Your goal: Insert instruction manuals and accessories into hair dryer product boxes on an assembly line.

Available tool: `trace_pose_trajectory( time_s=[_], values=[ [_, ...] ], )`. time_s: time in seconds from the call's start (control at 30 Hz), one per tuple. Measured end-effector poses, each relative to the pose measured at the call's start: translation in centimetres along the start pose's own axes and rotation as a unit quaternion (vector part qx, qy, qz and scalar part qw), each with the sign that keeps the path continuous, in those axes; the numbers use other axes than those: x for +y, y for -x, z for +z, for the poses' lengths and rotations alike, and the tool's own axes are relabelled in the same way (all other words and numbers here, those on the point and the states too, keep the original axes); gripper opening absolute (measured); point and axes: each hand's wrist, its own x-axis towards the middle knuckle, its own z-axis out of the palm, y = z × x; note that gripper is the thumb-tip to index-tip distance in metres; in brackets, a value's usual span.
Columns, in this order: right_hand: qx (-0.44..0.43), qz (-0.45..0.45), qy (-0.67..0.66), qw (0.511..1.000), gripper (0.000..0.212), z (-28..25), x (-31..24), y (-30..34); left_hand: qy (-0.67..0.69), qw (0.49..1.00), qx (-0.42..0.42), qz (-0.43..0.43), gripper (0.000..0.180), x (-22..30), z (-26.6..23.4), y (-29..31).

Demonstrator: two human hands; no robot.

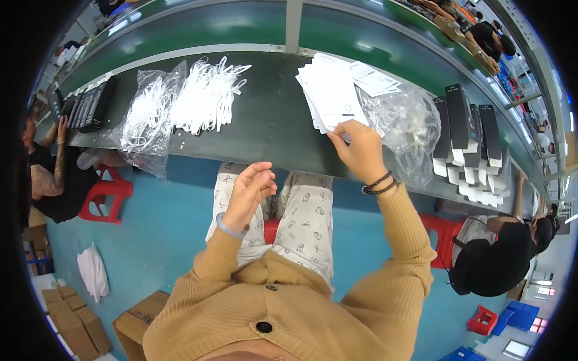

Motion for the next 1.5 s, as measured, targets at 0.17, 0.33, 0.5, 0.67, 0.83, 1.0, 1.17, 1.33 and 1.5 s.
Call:
trace_pose_trajectory(
  time_s=[0.17, 0.33, 0.5, 0.67, 0.83, 1.0, 1.17, 1.33, 1.5],
  values=[
    [0.014, -0.019, -0.023, 0.999, 0.015, -0.6, -0.2, -0.2, 0.11, 0.986, -0.119, -0.03, 0.043, -0.8, 0.2, 0.1],
    [0.078, -0.119, -0.009, 0.99, 0.014, -1.5, -4.9, 1.4, 0.176, 0.962, -0.205, -0.034, 0.076, -0.4, 3.1, 0.2],
    [-0.127, -0.139, -0.206, 0.96, 0.02, -0.5, -9.3, 5.1, 0.262, 0.939, -0.221, 0.027, 0.094, -1.1, 5.5, -0.3],
    [0.142, 0.153, -0.044, 0.977, 0.012, -5.6, -1.2, 4.2, 0.311, 0.936, -0.16, -0.026, 0.084, -3.4, 3.4, -1.0],
    [0.063, 0.169, 0.179, 0.967, 0.034, -7.8, 14.3, 4.4, 0.209, 0.946, -0.215, -0.122, 0.056, -5.2, 7.3, -2.3],
    [-0.029, 0.198, 0.254, 0.946, 0.03, -5.2, 13.2, 0.9, -0.151, 0.958, -0.243, 0.011, 0.082, -8.1, 10.4, -4.5],
    [0.03, 0.174, 0.174, 0.969, 0.03, -7.1, 13.8, 1.5, -0.26, 0.922, -0.25, 0.139, 0.088, -8.5, 10.2, -5.5],
    [0.082, 0.251, 0.247, 0.932, 0.031, -10.1, 11.7, 3.0, -0.377, 0.874, -0.266, 0.155, 0.086, -5.5, 8.5, -5.8],
    [0.247, 0.251, 0.214, 0.911, 0.028, -12.2, 10.0, 6.1, -0.431, 0.849, -0.284, 0.11, 0.084, -0.2, 7.2, -5.3]
  ],
)
